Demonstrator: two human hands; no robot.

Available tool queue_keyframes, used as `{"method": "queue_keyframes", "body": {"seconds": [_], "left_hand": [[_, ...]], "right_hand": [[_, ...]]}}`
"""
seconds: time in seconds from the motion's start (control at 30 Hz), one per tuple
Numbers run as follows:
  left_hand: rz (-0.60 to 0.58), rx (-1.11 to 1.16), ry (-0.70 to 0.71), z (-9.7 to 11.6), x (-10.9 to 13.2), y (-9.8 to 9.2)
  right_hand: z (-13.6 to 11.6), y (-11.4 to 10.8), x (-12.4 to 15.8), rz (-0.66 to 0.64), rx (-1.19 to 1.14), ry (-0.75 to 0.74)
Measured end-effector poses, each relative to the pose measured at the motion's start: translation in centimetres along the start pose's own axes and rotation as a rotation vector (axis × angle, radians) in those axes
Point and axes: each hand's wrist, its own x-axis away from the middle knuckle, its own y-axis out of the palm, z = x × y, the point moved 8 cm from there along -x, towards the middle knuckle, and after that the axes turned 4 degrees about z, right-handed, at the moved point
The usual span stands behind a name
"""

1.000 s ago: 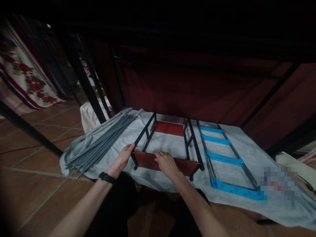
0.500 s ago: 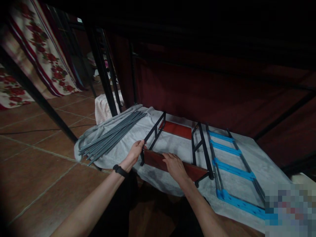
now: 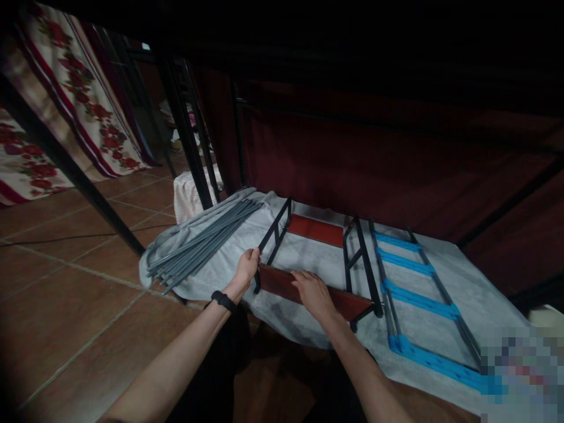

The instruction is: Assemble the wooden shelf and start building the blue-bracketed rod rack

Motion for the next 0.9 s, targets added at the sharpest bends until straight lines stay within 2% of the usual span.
{"method": "queue_keyframes", "body": {"seconds": [0.17,0.5,0.9], "left_hand": [[-0.003,-0.136,0.05,0.0,-0.4,-0.3],[-0.033,-0.146,0.019,-0.3,-0.1,-1.0],[-0.056,-0.282,0.092,0.5,-0.1,-0.9]], "right_hand": [[-0.1,-0.2,0.2,0.003,-0.011,0.003],[-0.2,-0.2,0.4,0.006,0.009,0.021],[-0.2,-0.4,0.5,0.013,-0.021,0.018]]}}
